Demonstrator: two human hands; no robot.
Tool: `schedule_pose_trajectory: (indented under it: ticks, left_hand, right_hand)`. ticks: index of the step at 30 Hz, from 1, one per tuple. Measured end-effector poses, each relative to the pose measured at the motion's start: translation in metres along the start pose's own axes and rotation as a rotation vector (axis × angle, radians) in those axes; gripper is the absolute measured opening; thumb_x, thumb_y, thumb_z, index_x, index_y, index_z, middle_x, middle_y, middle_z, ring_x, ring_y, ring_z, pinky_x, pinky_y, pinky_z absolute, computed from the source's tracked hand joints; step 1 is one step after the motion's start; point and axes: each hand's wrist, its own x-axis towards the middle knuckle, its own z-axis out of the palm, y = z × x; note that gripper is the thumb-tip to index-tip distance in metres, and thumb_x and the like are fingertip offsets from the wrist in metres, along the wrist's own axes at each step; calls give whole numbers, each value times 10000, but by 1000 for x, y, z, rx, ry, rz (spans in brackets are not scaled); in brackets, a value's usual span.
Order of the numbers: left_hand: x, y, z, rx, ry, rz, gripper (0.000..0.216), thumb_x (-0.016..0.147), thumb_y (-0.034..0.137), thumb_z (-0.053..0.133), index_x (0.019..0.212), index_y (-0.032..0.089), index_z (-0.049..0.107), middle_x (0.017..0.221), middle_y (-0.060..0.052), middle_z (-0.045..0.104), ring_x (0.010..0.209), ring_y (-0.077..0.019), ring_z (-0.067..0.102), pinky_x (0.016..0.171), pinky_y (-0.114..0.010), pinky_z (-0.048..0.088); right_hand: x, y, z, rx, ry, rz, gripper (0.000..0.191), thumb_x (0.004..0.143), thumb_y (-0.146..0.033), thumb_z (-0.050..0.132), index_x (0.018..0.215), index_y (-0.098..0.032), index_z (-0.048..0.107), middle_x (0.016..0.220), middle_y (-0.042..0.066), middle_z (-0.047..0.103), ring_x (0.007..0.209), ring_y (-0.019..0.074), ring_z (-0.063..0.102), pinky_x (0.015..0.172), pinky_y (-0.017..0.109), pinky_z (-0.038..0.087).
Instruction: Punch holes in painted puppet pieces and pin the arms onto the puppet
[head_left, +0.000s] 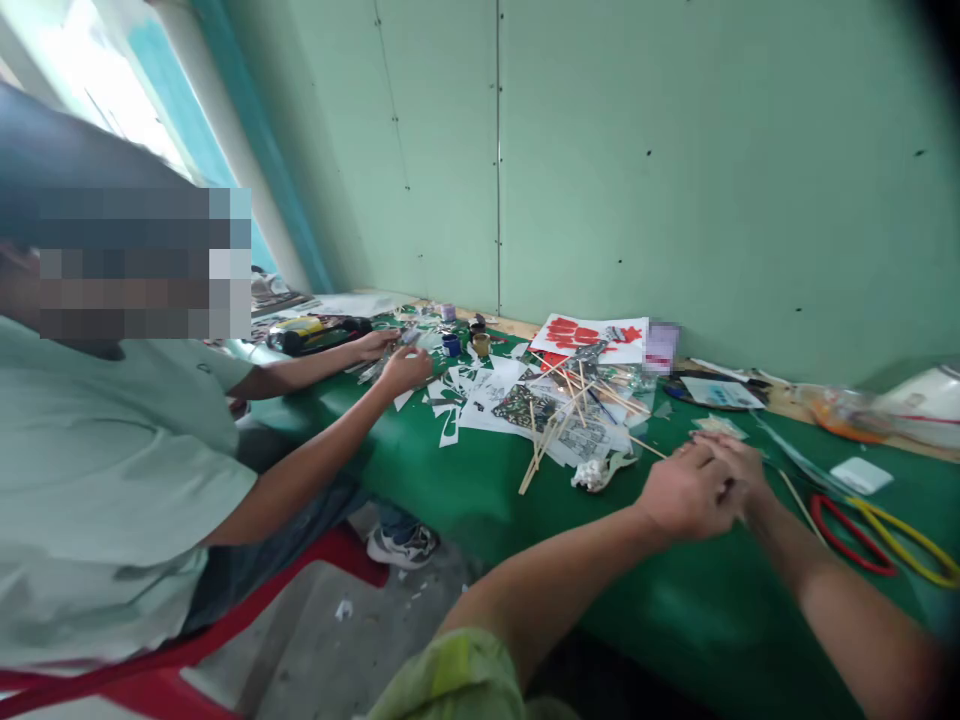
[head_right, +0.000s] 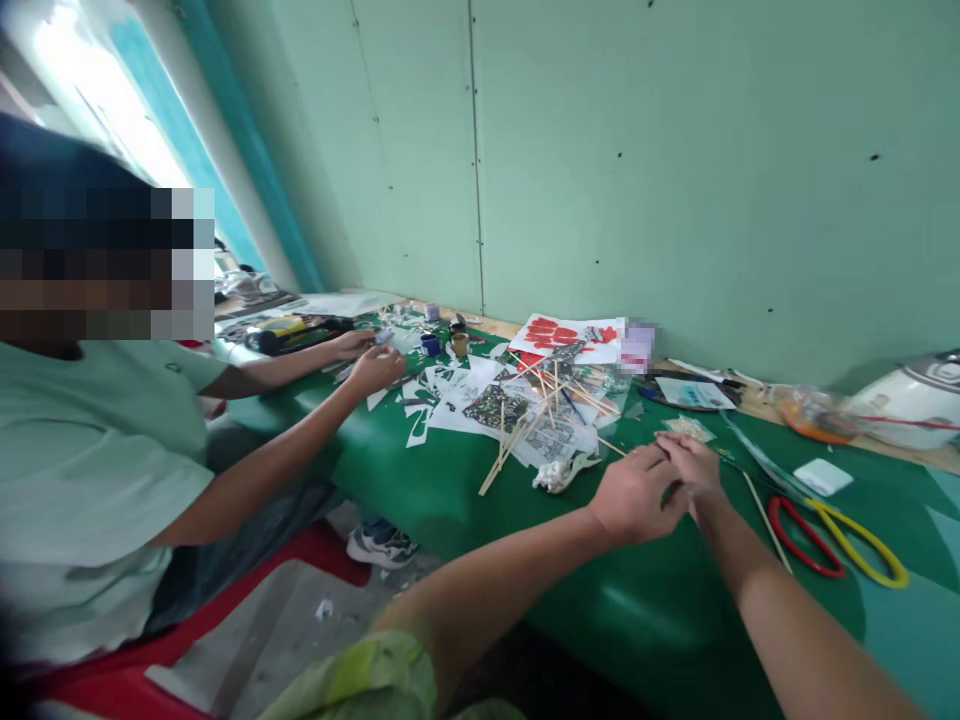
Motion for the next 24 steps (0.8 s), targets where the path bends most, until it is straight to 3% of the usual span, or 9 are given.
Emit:
schedule_pose_trajectory:
  ticks: [3,7,10,14,19,24]
  left_hand:
    - [-33,-1,-37,61,-28,-72,257,896,334,465,824,151,631,870,-95,635,884,-189,617,777,-299,538]
    - [-68,-14,-63,155,-73,-206,237,911,325,459,827,172,620,851,-74,615,821,-169,598,736,-281,518]
    - [-80,-22,-63,210,-67,-242,226,916,301,460,827,166,617,840,-73,607,774,-162,593,702,-274,503]
    - [-84,-24,-57,257,-54,-183,212,906,279,480,779,162,602,810,-79,606,752,-173,591,680,-289,492]
    - [-85,-23,-56,259,-50,-107,220,901,284,481,744,171,588,795,-91,614,791,-200,600,697,-312,496]
    - [-86,-24,-55,261,-33,-74,225,904,285,467,743,176,583,785,-94,613,798,-207,601,708,-321,498]
  right_hand:
    - [-9,-3,-2,121,46,69,68,762,-231,617,783,-169,637,647,30,635,585,162,633,582,277,530]
    - [-24,1,-5,80,-30,53,125,691,-253,660,782,-167,669,639,40,666,570,180,634,535,281,505]
    - [-39,8,-6,-168,-77,3,116,695,-238,648,776,-168,692,646,50,679,614,200,647,597,307,504]
    - [-56,16,-2,-460,-58,-173,143,720,-199,600,802,-170,713,845,76,701,746,199,646,762,327,496]
    - [-65,21,9,-638,-68,-363,220,757,-188,530,869,-124,709,925,112,657,825,215,614,824,339,488]
    - [-66,24,10,-699,-59,-417,224,759,-206,529,871,-123,704,929,117,652,899,245,592,855,355,479]
